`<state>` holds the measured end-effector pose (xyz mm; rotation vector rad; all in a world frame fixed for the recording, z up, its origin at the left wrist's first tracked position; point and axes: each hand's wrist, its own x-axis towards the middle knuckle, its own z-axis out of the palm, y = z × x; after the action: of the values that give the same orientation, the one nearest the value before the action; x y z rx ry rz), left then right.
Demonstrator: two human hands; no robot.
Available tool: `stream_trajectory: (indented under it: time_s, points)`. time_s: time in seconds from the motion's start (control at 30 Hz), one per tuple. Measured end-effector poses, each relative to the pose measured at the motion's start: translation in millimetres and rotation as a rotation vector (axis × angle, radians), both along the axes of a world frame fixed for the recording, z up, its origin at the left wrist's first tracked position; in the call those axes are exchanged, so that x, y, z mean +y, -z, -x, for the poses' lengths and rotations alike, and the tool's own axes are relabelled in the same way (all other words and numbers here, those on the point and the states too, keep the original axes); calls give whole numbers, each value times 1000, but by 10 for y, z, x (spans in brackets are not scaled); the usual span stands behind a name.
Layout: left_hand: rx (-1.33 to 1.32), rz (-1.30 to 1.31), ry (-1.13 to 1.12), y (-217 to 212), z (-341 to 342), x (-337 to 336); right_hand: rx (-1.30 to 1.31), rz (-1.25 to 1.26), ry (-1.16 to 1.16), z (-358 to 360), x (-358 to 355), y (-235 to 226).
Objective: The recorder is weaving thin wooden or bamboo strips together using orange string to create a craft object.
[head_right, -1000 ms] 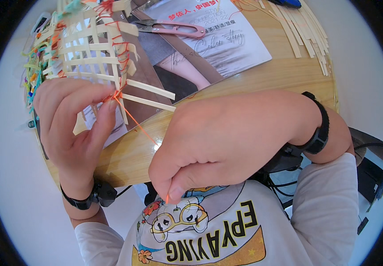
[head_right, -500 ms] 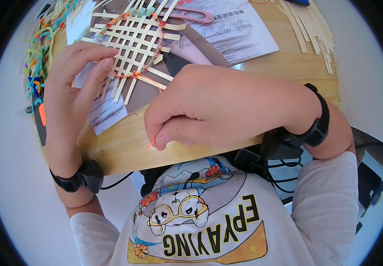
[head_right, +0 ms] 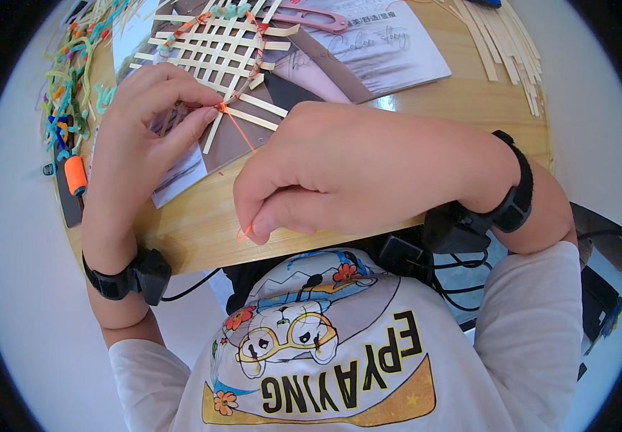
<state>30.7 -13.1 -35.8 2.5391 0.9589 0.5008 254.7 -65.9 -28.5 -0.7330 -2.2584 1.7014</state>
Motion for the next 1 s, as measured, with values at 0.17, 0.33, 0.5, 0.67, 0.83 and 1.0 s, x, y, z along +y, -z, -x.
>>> stream_trajectory:
  time_s: [0.17, 0.33, 0.5, 0.67, 0.83, 1.0]
  points:
    - [-17, 32, -5, 1, -54, 7, 38, -70, -9, -8, -14, 24]
    - [-9, -87, 5, 30, -54, -13, 31, -62, -16, 19, -17, 23]
    - [2, 34, -34, -60, -1, -4, 31, 2, 49, 12, -16, 5]
    - [-102, -6, -163, -114, 251, 157, 40, 57, 127, 10, 23, -40]
    - [40, -42, -34, -233, 316, 235, 49, 20, 114, 20, 20, -20]
    - [59, -81, 27, -135, 295, 217, 24, 32, 118, 11, 42, -35]
